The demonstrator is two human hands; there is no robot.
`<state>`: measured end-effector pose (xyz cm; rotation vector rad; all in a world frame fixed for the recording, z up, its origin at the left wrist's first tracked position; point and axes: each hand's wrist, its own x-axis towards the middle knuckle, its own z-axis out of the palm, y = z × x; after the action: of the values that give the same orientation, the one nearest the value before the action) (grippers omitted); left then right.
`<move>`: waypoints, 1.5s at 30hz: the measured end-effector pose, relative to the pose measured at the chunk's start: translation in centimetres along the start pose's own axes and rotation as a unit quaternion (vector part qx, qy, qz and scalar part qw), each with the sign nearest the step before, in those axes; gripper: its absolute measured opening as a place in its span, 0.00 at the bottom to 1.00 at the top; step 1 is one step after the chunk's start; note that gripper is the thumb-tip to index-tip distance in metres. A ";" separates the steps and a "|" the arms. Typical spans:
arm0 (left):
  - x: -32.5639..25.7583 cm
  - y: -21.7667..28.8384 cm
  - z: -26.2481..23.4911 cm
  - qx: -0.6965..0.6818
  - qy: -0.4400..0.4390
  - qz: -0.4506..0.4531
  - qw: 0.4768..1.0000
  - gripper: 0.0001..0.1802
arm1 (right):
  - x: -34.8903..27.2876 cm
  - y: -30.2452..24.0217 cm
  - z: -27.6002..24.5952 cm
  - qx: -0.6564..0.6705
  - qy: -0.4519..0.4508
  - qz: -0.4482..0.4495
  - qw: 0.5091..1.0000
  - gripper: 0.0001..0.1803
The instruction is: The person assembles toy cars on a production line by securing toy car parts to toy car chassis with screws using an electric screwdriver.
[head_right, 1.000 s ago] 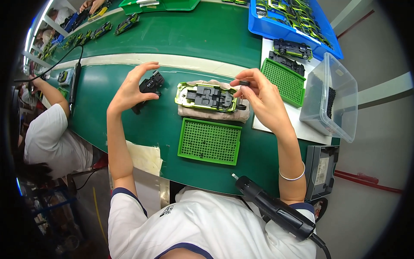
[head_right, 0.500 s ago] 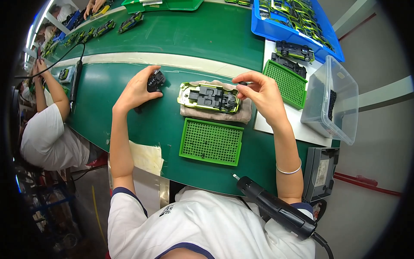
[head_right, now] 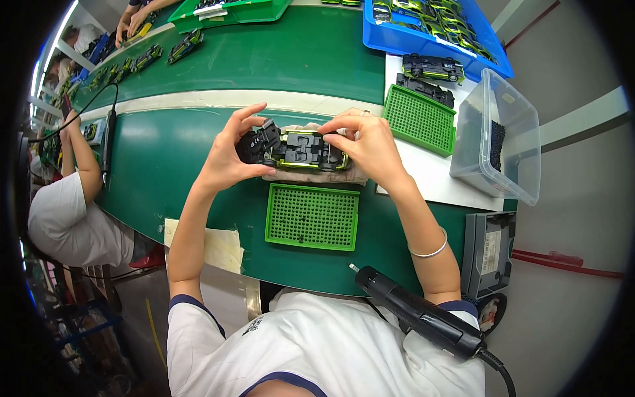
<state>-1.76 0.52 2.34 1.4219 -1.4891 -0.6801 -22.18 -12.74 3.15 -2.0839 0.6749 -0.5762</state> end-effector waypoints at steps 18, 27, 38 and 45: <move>0.4 -0.8 0.5 -0.009 -0.013 -0.036 0.999 0.56 | 0.0 0.2 -0.2 -0.014 -0.010 0.029 0.999 0.12; 0.4 -0.7 -0.4 0.034 -0.015 -0.049 0.998 0.59 | -0.2 -0.3 -0.3 -0.056 -0.006 -0.038 0.998 0.15; 0.5 -1.1 -0.3 -0.041 -0.035 -0.072 0.996 0.59 | -1.1 -1.6 -1.1 -0.111 -0.096 -0.076 0.986 0.31; 0.4 -1.6 -0.5 -0.040 -0.035 -0.076 0.996 0.57 | -1.2 -1.7 -0.6 -0.132 -0.109 -0.065 0.983 0.33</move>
<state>-0.54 0.02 1.28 1.4728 -1.4006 -0.8816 -23.00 -11.48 4.68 -2.4098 0.5134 -0.3360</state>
